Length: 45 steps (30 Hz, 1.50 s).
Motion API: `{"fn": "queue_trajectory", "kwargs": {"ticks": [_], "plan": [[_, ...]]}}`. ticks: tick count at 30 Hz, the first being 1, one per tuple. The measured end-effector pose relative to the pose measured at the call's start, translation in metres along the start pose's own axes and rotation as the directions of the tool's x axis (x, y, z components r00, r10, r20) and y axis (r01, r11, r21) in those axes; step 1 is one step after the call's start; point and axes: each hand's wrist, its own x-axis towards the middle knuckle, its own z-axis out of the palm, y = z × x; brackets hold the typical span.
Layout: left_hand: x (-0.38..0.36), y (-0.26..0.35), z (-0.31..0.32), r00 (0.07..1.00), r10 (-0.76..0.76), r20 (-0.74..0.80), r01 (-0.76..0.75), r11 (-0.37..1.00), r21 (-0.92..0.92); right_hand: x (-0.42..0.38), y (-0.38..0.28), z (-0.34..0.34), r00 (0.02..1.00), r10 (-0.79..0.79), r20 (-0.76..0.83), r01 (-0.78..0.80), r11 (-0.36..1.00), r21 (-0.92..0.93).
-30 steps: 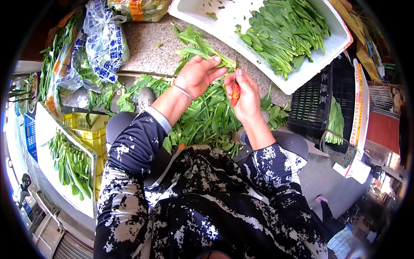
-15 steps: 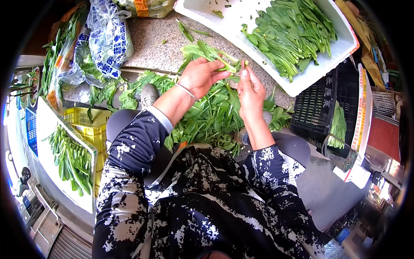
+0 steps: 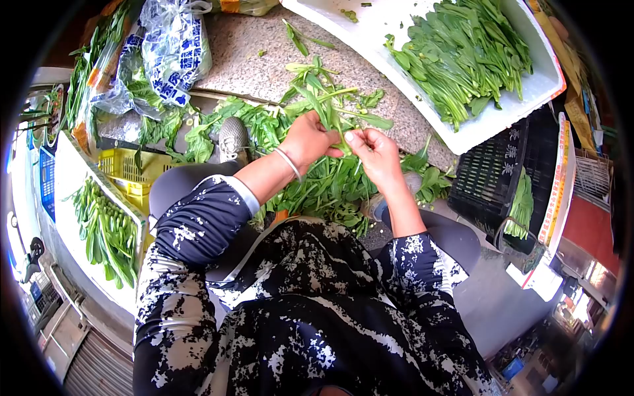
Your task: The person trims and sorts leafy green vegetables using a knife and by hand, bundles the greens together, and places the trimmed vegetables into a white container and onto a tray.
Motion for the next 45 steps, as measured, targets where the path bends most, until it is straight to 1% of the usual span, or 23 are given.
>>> {"fn": "queue_trajectory", "kwargs": {"ticks": [4, 7, 9, 11, 13, 19, 21, 23, 24, 25, 27, 28, 29, 31, 35, 37, 38, 39, 40, 41, 42, 43, 45], "plan": [[-0.003, -0.006, -0.011, 0.999, -0.041, -0.027, 0.044, 0.993, 0.109, -0.003, 0.007, 0.015, 0.993, -0.052, 0.102, 0.039, 0.991, 0.128], [-0.007, -0.005, -0.015, 0.996, -0.053, -0.066, 0.059, 0.993, 0.099, 0.000, 0.019, 0.020, 0.999, -0.042, -0.027, 0.044, 0.994, 0.102], [-0.003, -0.006, -0.022, 0.999, -0.028, -0.041, 0.033, 0.990, 0.134, -0.003, 0.015, 0.025, 0.999, -0.051, -0.002, 0.051, 0.997, 0.058], [-0.003, -0.009, -0.025, 0.999, -0.019, -0.038, 0.024, 0.990, 0.142, -0.004, 0.011, 0.029, 0.997, -0.006, 0.082, -0.009, 0.984, 0.179], [-0.003, -0.009, -0.027, 0.998, -0.025, -0.054, 0.034, 0.982, 0.187, -0.003, 0.015, 0.030, 0.998, -0.004, 0.059, -0.003, 0.994, 0.108], [-0.005, -0.005, -0.031, 0.989, 0.044, -0.143, -0.022, 0.988, 0.154, 0.000, 0.016, 0.027, 0.987, -0.013, -0.159, 0.024, 0.998, 0.066], [0.000, -0.002, -0.036, 0.963, 0.110, -0.245, -0.088, 0.991, 0.100, 0.006, 0.027, 0.018, 0.958, 0.097, -0.268, -0.028, 0.968, 0.250], [0.000, 0.005, -0.040, 0.952, 0.089, -0.292, -0.078, 0.996, 0.050, 0.016, 0.044, 0.004, 0.962, 0.029, -0.272, -0.052, 0.995, -0.081], [0.000, 0.002, -0.042, 0.954, 0.086, -0.288, -0.075, 0.996, 0.051, 0.017, 0.053, -0.004, 0.988, 0.102, -0.117, -0.131, 0.952, -0.278], [0.000, 0.001, -0.044, 0.962, 0.054, -0.267, -0.042, 0.998, 0.050, 0.015, 0.055, -0.003, 0.987, 0.104, -0.123, -0.135, 0.951, -0.277], [0.002, -0.002, -0.045, 0.969, 0.023, -0.247, -0.011, 0.999, 0.048, 0.010, 0.059, 0.006, 0.946, 0.282, -0.160, -0.322, 0.872, -0.370], [0.000, -0.003, -0.044, 0.974, -0.002, -0.227, 0.010, 0.999, 0.032, 0.008, 0.050, 0.011, 0.918, 0.395, -0.040, -0.397, 0.914, -0.082], [-0.002, -0.006, -0.044, 0.978, -0.031, -0.207, 0.035, 0.999, 0.017, 0.001, 0.028, 0.020, 0.921, 0.388, 0.014, -0.385, 0.908, 0.168], [-0.001, -0.010, -0.042, 0.984, -0.024, -0.179, 0.027, 1.000, 0.010, -0.004, 0.012, 0.027, 0.919, 0.350, 0.179, -0.391, 0.862, 0.322], [-0.006, -0.005, -0.038, 0.992, 0.001, -0.124, 0.001, 1.000, 0.014, -0.001, 0.011, 0.036, 0.944, 0.300, 0.137, -0.330, 0.860, 0.389], [-0.008, -0.001, -0.038, 0.994, -0.041, -0.097, 0.059, 0.981, 0.185, 0.003, 0.008, 0.031, 0.937, 0.343, 0.065, -0.341, 0.857, 0.386], [-0.005, 0.000, -0.043, 0.986, -0.159, -0.045, 0.164, 0.903, 0.398, 0.007, 0.012, 0.028, 0.942, 0.332, 0.042, -0.325, 0.879, 0.348], [-0.006, 0.000, -0.043, 0.986, -0.157, -0.051, 0.164, 0.905, 0.392, 0.011, 0.016, 0.026, 0.948, 0.319, 0.021, -0.310, 0.899, 0.309], [-0.011, 0.005, -0.039, 0.999, -0.036, 0.027, 0.008, 0.728, 0.685, 0.014, 0.014, 0.026, 0.956, 0.292, -0.025, -0.277, 0.929, 0.244], [-0.017, 0.009, -0.036, 0.989, 0.051, 0.139, -0.147, 0.448, 0.882, 0.018, 0.015, 0.026, 0.958, 0.283, -0.042, -0.272, 0.946, 0.174], [-0.027, 0.011, -0.033, 0.963, 0.218, 0.161, -0.232, 0.358, 0.904, 0.021, 0.016, 0.026, 0.957, 0.287, -0.025, -0.282, 0.951, 0.128], [-0.028, 0.009, -0.035, 0.765, 0.580, 0.279, -0.338, -0.007, 0.941, 0.024, 0.014, 0.027, 0.956, 0.293, -0.009, -0.292, 0.953, 0.080], [-0.025, 0.010, -0.040, 0.719, 0.622, 0.311, -0.278, -0.152, 0.948, 0.027, 0.009, 0.029, 0.949, 0.302, 0.091, -0.313, 0.939, 0.142]]}}
